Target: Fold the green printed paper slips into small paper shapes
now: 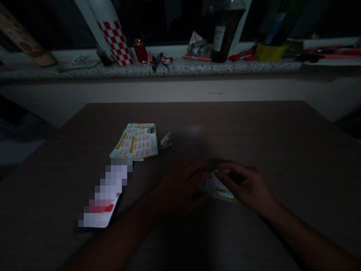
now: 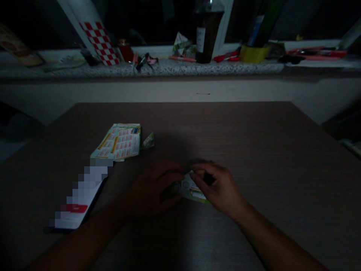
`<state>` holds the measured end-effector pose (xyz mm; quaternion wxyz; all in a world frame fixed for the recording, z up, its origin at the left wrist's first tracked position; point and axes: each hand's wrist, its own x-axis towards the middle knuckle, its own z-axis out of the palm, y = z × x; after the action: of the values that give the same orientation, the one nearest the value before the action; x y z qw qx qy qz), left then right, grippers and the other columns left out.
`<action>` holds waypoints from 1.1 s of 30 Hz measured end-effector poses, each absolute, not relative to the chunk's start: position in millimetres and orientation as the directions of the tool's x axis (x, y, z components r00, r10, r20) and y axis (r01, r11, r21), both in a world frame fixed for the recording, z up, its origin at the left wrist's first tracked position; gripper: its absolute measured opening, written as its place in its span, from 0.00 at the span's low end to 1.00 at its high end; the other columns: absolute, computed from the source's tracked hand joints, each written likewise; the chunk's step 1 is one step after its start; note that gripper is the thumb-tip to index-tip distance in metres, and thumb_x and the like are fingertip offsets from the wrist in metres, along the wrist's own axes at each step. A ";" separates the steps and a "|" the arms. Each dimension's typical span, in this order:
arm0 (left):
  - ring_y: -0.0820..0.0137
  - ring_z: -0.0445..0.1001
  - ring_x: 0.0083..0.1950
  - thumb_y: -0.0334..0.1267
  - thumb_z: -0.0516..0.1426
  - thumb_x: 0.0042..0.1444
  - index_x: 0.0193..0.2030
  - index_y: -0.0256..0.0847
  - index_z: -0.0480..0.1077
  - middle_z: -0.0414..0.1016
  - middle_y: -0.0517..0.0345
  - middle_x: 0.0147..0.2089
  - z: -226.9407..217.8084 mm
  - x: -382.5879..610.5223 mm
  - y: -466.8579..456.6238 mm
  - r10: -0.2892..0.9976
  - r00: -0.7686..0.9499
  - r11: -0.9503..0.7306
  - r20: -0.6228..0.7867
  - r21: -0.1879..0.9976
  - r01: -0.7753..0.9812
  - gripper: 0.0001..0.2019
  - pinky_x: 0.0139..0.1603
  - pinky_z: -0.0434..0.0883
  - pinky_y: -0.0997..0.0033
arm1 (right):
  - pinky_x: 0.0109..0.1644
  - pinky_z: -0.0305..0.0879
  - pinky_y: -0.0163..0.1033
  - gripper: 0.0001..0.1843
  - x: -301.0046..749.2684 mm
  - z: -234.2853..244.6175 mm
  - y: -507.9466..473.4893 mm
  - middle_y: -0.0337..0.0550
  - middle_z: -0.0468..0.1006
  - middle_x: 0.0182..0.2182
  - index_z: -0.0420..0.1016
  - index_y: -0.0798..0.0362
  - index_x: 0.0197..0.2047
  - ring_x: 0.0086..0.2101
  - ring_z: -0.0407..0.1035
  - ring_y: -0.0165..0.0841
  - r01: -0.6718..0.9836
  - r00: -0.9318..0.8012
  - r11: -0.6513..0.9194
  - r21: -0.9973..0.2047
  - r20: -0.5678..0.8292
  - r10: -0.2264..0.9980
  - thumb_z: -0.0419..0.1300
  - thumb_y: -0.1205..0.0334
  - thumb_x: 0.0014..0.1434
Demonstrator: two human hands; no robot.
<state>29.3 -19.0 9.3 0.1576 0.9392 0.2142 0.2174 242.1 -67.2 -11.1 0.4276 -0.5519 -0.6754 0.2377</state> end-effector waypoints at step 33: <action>0.62 0.65 0.53 0.42 0.55 0.60 0.47 0.39 0.71 0.70 0.53 0.51 6.4 26.5 -8.5 0.460 0.885 -0.842 0.068 0.349 0.411 0.13 0.55 0.63 0.60 | 0.52 0.60 0.49 0.14 257.9 -10.5 -62.3 0.43 0.76 0.47 0.75 0.44 0.49 0.50 0.67 0.41 0.725 -0.479 0.511 -0.461 0.196 0.856 0.61 0.63 0.59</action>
<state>26.5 -8.5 6.4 0.1647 0.9568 0.2275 0.0745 257.9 -62.3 -10.5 0.2042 -0.4676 -0.8450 0.1600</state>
